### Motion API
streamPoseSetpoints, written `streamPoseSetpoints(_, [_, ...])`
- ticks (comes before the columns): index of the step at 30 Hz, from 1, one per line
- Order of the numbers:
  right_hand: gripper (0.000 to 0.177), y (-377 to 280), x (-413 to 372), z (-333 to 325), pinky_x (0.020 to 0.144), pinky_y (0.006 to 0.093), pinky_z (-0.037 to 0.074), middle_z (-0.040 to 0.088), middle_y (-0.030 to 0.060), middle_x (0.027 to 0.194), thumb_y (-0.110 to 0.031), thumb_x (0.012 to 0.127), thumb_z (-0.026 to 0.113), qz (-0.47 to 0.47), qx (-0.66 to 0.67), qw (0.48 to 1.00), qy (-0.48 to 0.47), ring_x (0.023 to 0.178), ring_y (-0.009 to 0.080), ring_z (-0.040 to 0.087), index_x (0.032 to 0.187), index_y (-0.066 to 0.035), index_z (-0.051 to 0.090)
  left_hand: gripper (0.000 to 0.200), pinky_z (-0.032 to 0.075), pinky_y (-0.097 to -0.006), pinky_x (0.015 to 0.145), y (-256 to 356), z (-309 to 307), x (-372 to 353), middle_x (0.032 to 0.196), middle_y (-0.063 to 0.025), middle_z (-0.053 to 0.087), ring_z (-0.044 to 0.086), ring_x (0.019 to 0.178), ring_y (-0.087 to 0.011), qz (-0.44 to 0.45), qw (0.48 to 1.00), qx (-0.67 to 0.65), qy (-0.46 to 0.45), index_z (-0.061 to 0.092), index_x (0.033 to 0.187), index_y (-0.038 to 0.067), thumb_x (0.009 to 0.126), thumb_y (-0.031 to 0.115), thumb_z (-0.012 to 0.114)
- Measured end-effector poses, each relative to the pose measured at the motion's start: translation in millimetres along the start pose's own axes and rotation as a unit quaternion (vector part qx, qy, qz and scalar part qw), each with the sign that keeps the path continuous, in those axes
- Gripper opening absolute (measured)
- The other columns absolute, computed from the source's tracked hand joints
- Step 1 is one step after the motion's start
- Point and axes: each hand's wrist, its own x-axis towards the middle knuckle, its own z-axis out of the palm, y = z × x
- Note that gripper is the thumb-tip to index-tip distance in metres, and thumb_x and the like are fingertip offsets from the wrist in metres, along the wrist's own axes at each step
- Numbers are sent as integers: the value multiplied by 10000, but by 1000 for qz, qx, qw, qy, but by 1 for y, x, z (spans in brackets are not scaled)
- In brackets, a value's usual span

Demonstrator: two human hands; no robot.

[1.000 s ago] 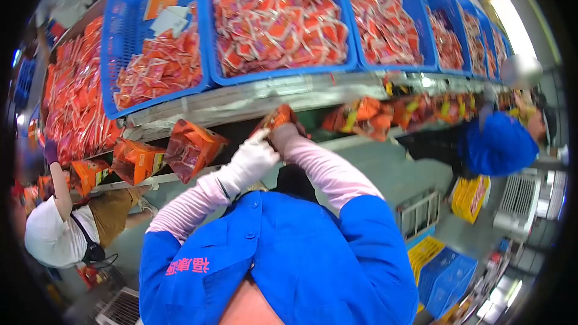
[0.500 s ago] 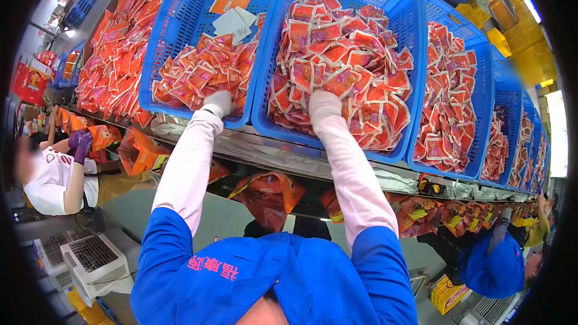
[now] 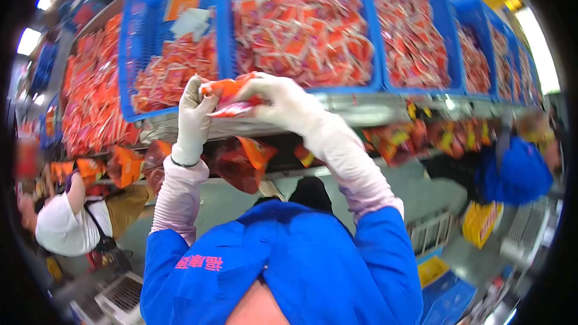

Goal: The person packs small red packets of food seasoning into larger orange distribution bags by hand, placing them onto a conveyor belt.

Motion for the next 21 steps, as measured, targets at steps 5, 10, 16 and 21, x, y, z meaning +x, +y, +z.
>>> streamPoseSetpoints(5, [209,-28,-93,0,698,324,518,703,74,830,-156,872,711,134,-116,960,216,745,129,635,1042,-38,687,109,478,-203,718,-18,49,-36,900,33,608,590,807,-45,-106,989,-99,-33,585,1071,105,973,61,604])
streamPoseSetpoints(10, [168,-39,-180,-16,789,273,524,710,37,902,27,873,659,242,-43,947,206,855,77,619,1039,4,672,541,527,-327,659,0,71,-91,732,-79,622,701,722,-217,-39,839,354,-411,532,1370,91,858,132,700])
streamPoseSetpoints(16, [229,109,-137,84,803,399,567,736,134,998,-252,888,601,319,-393,852,-131,884,314,712,1016,-131,748,183,536,-428,573,-83,50,-123,736,-90,632,684,668,-282,169,703,601,-342,638,1031,112,867,192,635])
streamPoseSetpoints(21, [266,354,-140,205,807,371,527,725,157,1021,-243,846,694,422,-136,896,-12,934,279,695,1081,-124,729,92,517,-414,541,-75,32,-145,732,-76,613,665,632,-283,137,727,587,-329,616,871,124,860,209,650])
